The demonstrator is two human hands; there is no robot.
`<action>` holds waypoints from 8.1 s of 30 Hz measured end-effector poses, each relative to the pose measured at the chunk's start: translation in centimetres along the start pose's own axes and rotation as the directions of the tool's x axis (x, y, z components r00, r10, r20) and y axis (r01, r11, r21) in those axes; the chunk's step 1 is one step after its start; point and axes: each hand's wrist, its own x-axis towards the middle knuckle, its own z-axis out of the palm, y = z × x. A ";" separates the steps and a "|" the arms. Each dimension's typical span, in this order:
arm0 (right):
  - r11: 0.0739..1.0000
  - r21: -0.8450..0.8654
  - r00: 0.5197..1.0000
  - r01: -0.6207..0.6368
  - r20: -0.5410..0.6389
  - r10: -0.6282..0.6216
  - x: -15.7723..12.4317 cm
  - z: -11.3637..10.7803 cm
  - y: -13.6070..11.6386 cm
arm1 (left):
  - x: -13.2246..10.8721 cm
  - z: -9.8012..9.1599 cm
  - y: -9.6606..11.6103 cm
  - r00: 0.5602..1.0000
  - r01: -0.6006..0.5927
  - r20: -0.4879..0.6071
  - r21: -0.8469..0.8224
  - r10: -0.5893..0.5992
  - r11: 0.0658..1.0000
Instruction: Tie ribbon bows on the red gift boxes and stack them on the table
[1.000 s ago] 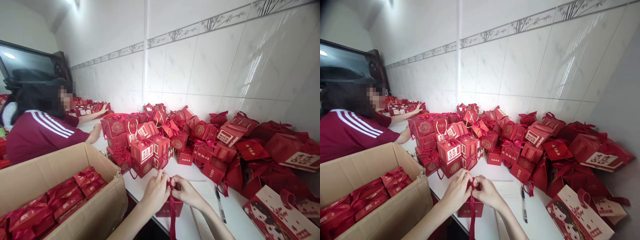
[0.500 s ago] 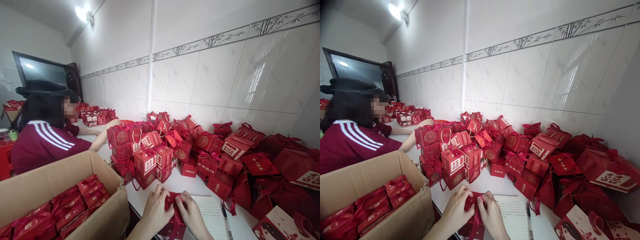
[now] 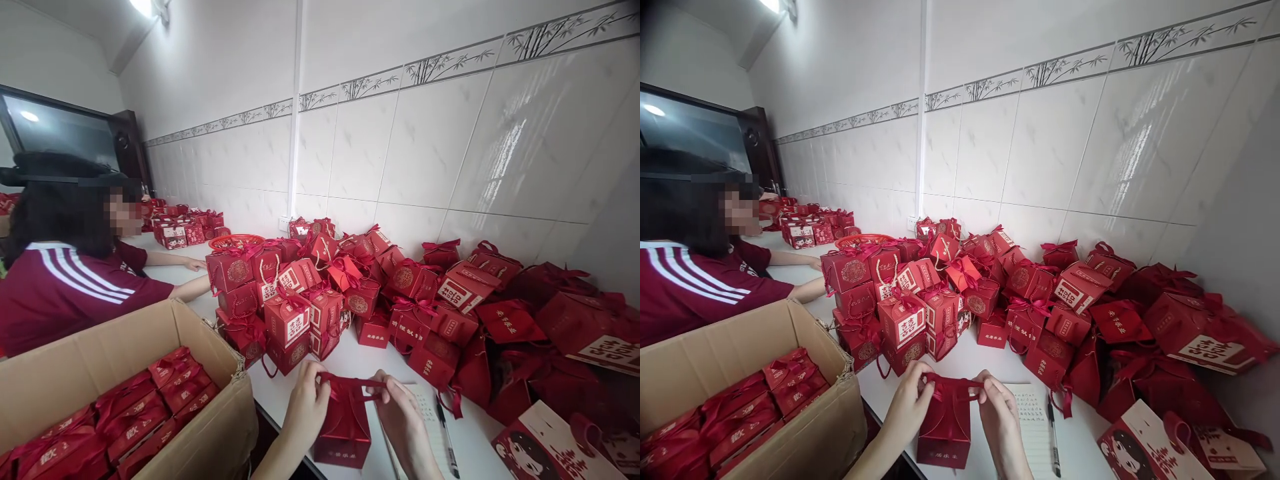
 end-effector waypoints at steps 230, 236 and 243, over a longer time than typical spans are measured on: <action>0.696 -0.718 0.995 -0.023 0.052 0.086 -0.3 0.6 0.8 | 2.8 -6.4 2.9 0.795 -0.148 0.606 0.233 -0.025 0.961; 0.671 -0.741 0.994 -0.026 0.050 0.093 0.0 0.7 0.7 | 4.0 -5.7 3.9 0.742 -0.406 0.646 0.219 0.180 0.887; 0.682 -0.731 0.993 -0.035 0.053 0.108 0.0 0.8 0.4 | 6.1 -4.5 5.8 0.562 -0.475 0.782 0.039 0.269 0.879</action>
